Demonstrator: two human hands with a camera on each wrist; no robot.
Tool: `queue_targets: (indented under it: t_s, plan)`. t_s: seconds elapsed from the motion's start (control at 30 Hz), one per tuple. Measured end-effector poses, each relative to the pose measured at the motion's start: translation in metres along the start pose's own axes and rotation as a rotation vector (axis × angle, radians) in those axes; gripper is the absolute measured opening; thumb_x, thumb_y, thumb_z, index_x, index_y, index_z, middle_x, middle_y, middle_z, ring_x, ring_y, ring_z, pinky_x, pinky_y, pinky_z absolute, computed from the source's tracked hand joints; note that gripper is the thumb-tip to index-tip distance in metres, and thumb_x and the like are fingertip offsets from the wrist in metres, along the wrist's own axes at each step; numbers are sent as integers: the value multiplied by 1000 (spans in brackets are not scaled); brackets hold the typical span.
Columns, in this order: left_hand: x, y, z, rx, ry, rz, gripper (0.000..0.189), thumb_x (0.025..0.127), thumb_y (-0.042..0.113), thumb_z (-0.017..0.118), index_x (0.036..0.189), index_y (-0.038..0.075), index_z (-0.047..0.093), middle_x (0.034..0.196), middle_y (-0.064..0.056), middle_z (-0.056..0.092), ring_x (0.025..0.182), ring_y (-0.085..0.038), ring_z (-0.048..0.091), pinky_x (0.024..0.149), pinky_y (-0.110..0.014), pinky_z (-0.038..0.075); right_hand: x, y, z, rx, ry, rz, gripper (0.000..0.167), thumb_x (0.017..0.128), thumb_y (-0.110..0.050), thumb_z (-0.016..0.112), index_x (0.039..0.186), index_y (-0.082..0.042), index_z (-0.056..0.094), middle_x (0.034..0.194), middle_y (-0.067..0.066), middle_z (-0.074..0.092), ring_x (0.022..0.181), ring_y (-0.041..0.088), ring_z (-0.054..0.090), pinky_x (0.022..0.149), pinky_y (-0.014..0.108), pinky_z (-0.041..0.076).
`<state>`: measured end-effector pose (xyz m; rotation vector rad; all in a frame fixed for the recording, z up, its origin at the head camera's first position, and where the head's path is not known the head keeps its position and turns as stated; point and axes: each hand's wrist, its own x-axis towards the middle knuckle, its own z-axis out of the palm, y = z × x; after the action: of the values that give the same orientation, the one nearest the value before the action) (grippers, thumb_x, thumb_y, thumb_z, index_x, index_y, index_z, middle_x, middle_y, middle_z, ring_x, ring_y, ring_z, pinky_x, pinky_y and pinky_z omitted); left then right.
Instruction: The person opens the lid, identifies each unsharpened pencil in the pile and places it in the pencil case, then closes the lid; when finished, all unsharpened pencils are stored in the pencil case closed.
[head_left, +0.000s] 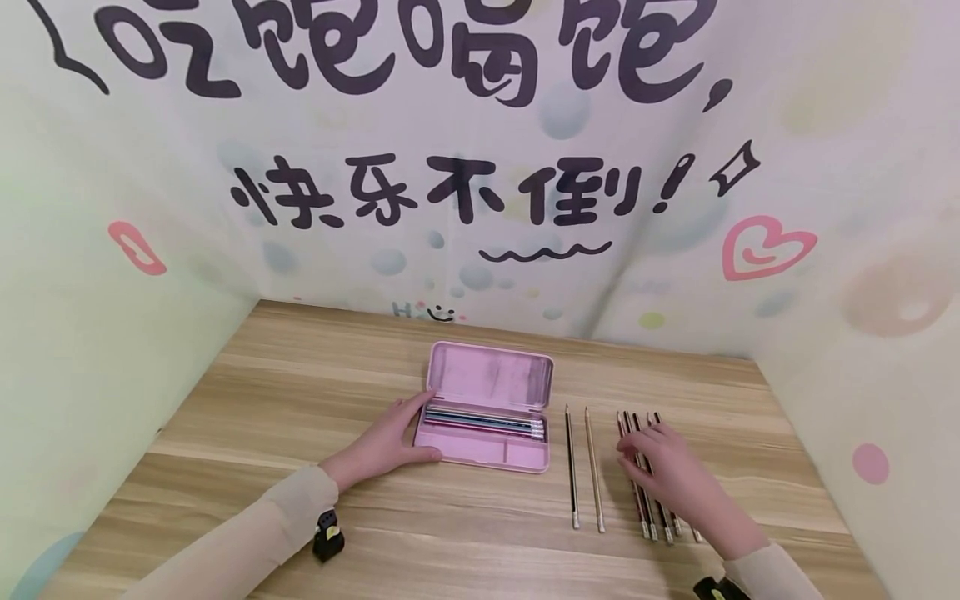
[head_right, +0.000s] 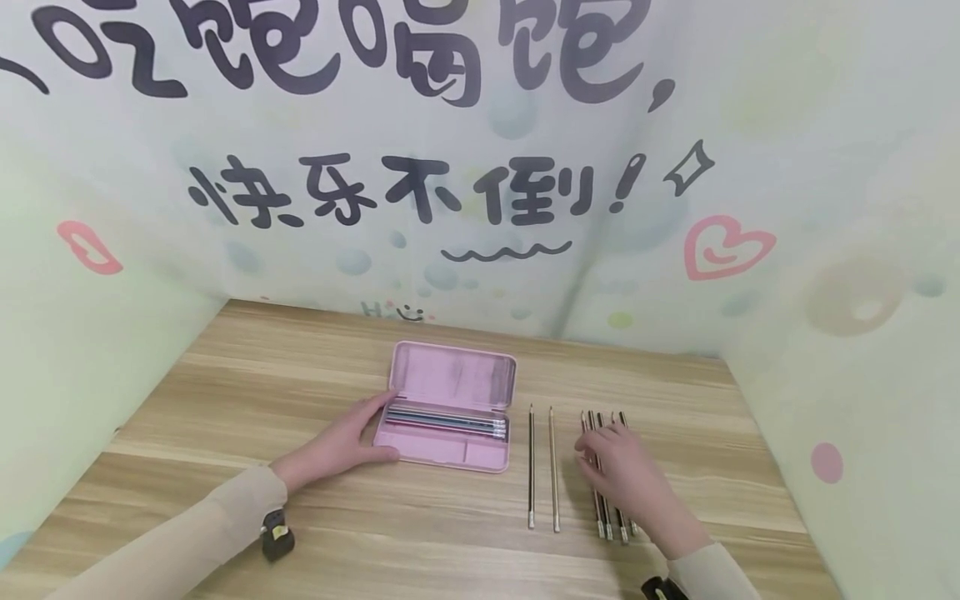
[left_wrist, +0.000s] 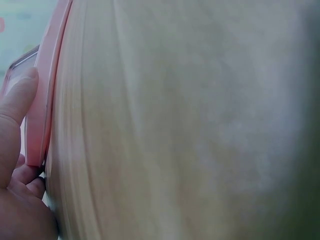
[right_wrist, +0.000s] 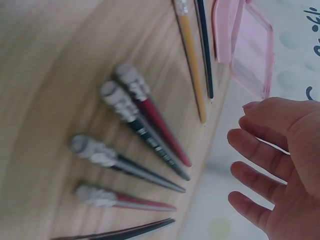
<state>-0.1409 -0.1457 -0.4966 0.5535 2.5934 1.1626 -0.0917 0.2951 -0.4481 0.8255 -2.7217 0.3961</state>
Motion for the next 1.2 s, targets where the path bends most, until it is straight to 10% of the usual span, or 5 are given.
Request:
queue_targets:
  t_s: [0.6, 1.2]
  plan:
    - [0, 1, -1, 14, 5, 19, 101, 87, 39, 86, 163, 5, 29, 162, -27, 37, 151, -53, 25, 126, -64, 18, -31, 6, 12, -94, 121, 57, 33, 68, 2, 90, 94, -10, 75, 74, -11, 67, 75, 14, 56, 68, 41, 52]
    - [0, 0, -1, 18, 5, 15, 101, 87, 39, 86, 164, 6, 29, 162, -26, 37, 151, -53, 26, 126, -64, 18, -42, 7, 22, -131, 76, 92, 42, 65, 0, 94, 101, -7, 74, 76, -7, 67, 79, 18, 59, 71, 46, 55]
